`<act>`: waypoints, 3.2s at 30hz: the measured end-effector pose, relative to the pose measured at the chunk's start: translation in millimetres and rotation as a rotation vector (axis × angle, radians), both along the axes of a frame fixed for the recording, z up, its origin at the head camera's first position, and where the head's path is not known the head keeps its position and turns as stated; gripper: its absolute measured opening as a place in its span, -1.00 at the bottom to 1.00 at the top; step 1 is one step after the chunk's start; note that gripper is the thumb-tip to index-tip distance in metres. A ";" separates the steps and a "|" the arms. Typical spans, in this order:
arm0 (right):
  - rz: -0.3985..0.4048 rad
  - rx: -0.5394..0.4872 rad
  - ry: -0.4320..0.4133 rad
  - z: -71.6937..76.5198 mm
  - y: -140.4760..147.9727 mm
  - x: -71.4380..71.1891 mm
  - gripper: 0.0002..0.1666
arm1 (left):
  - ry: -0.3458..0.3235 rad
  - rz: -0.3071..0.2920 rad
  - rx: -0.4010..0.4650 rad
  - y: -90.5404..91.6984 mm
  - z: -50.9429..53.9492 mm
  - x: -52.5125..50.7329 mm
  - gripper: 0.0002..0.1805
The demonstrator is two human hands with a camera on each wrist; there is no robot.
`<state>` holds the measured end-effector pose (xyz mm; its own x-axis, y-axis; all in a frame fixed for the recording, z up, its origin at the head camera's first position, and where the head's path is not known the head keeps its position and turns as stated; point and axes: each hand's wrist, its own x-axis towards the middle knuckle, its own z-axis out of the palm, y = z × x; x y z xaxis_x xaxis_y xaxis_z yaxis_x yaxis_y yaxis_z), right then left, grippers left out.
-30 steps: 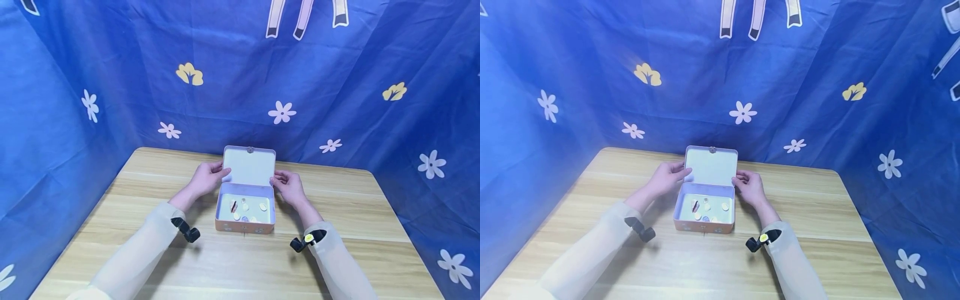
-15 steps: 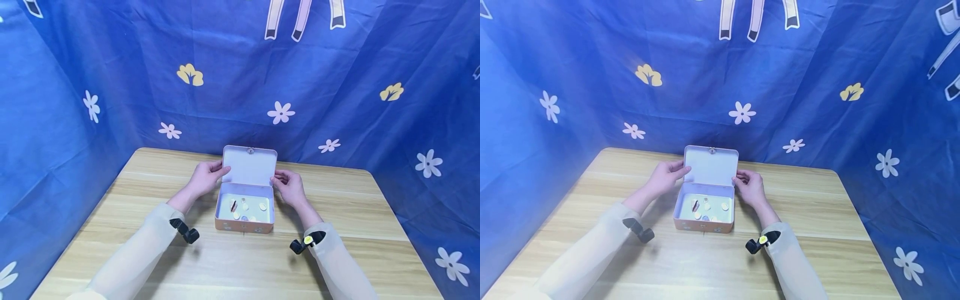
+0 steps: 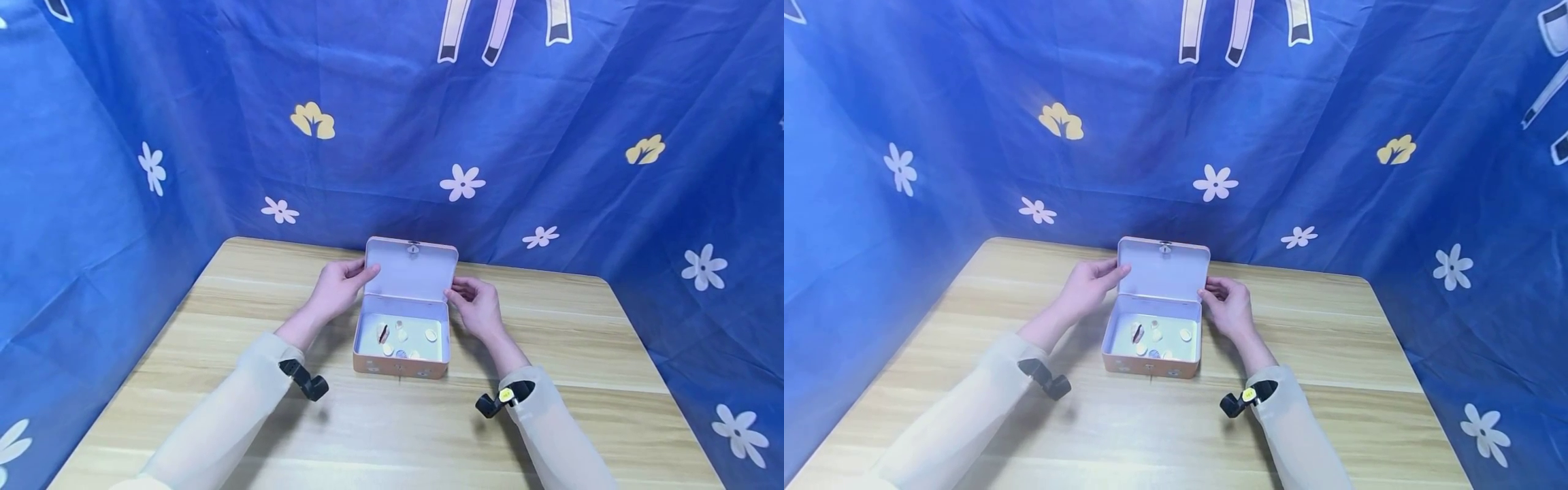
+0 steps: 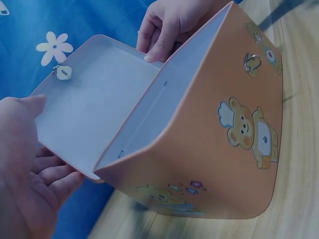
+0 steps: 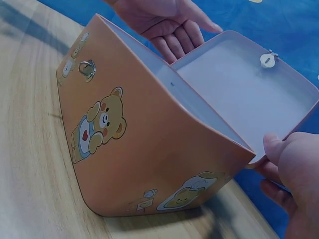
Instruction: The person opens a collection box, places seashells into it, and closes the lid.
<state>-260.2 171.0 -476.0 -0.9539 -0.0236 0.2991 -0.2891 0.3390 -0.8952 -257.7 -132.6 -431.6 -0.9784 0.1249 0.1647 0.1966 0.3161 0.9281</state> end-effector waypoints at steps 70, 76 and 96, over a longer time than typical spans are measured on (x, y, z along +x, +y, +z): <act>0.119 0.051 0.059 37.9 6.2 65.0 -0.66 | -0.031 0.160 -0.071 13.6 14.6 29.1 -0.16; 0.138 0.026 0.030 38.9 -3.1 71.0 -0.64 | -0.017 0.144 -0.070 13.8 13.2 32.6 -0.27; 0.227 -0.058 0.059 37.6 -31.9 76.5 -0.62 | 0.037 0.088 -0.077 7.5 8.4 42.8 -0.32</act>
<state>-183.6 139.1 -438.4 -0.9069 -0.2168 0.3612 -0.4044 0.2078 -0.8907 -214.9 -125.2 -423.2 -0.9796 0.0520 0.1942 0.1985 0.4034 0.8932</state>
